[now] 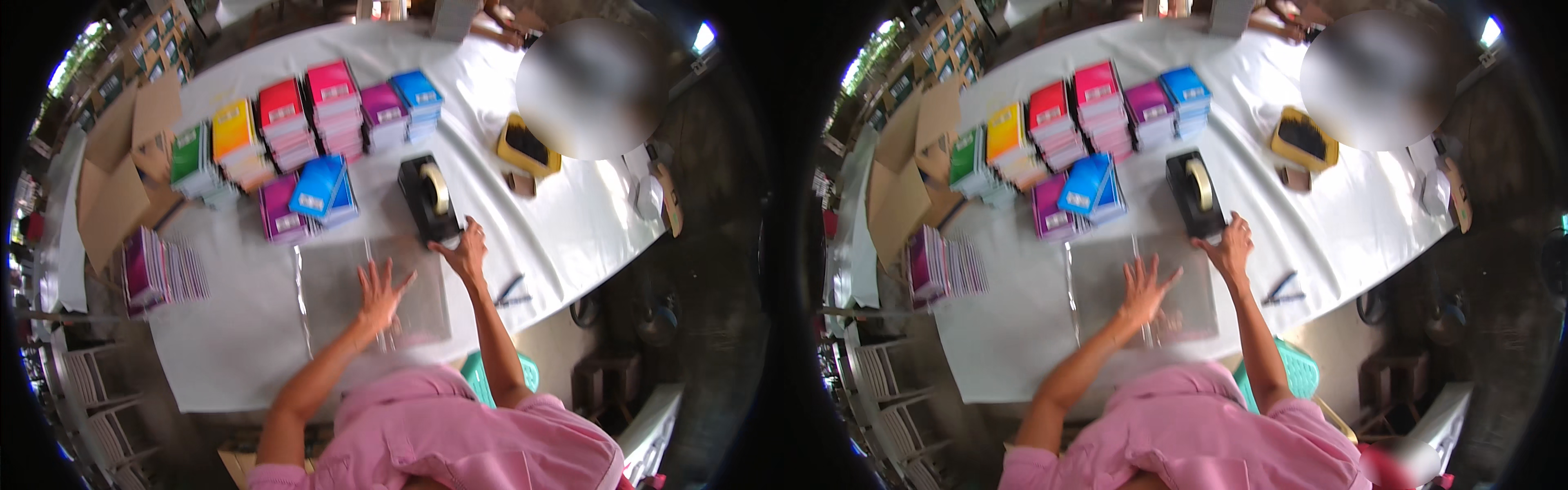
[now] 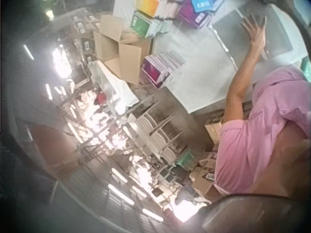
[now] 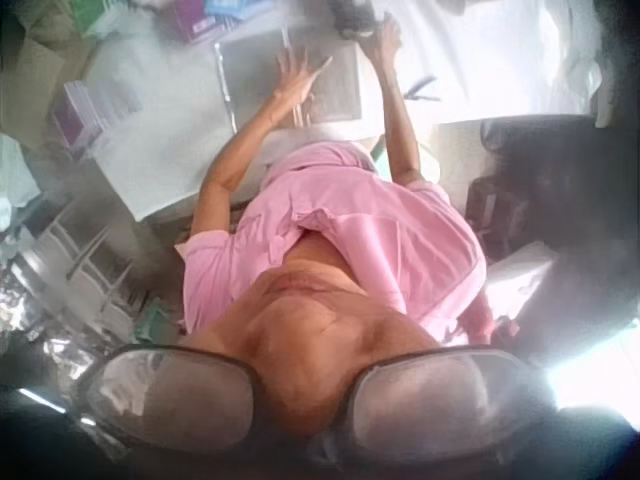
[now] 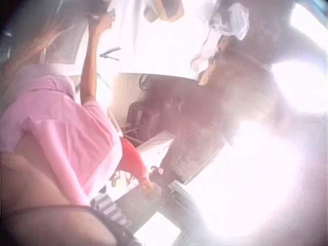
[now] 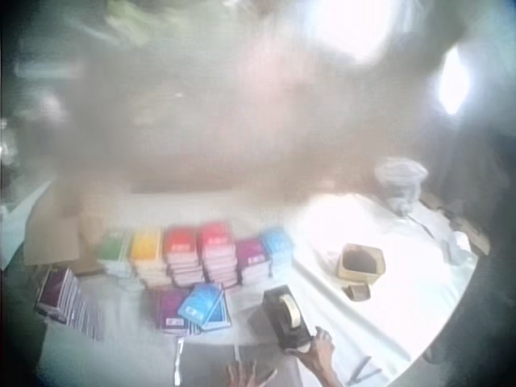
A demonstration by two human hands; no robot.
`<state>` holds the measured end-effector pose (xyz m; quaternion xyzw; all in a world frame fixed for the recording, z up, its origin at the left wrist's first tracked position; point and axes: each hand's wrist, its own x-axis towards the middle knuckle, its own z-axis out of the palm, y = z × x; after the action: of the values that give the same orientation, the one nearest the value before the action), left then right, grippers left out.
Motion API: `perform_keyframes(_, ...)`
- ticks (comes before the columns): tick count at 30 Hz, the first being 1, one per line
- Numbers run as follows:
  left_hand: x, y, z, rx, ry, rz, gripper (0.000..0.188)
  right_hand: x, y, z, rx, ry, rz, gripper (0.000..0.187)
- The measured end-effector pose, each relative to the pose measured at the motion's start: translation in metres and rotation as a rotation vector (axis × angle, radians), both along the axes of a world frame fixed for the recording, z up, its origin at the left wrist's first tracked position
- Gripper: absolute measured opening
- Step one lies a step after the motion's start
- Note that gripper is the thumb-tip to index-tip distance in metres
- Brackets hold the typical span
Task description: The person wraps spiral-bound notebooks in clear plastic sleeves using a tape dispenser. They place a notebook on a plastic sheet, fold the sheet around it, and secure the edges with tape. The person handles notebooks of various colors, including blue, purple, and green, and stacks the wrapped items on the table.
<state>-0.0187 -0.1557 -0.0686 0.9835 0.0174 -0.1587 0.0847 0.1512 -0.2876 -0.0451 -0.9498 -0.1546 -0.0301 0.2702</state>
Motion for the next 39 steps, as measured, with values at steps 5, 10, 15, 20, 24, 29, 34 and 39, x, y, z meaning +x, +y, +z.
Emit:
perform_keyframes(5, -0.016, 0.024, 0.007, -0.148, -0.269, -0.014, 0.107, 0.062, 0.107, 0.066, 0.283, -0.254, 0.454, 0.076)
perform_keyframes(10, -0.007, 0.028, 0.016, -0.169, -0.388, -0.062, 0.094, 0.138, 0.198, 0.061, 0.040, -0.575, 0.558, 0.055)
perform_keyframes(15, -0.023, 0.044, 0.021, -0.254, -0.460, 0.052, 0.078, 0.153, 0.220, 0.028, -0.196, -0.624, 0.630, 0.040)
perform_keyframes(20, -0.024, 0.051, 0.022, -0.440, -0.531, 0.162, 0.063, 0.165, 0.194, 0.058, 0.088, -0.849, 0.575, 0.023)
perform_keyframes(24, -0.025, 0.070, 0.045, -1.605, -0.417, 0.733, 0.069, 0.124, 0.157, 0.148, 0.572, -0.343, 0.680, 0.019)
perform_keyframes(29, -0.009, 0.101, 0.070, -2.434, -0.118, 0.559, 0.092, 0.047, 0.118, 0.220, 0.715, 0.435, 1.512, 0.013)
perform_keyframes(34, -0.026, 0.093, 0.085, -2.811, 0.237, 0.032, 0.084, 0.000, 0.136, 0.184, 0.605, 0.719, 1.672, 0.012)
perform_keyframes(39, -0.078, 0.099, 0.081, -2.257, -0.316, 0.895, 0.058, 0.020, 0.156, 0.120, 0.603, 0.647, 1.110, 0.023)
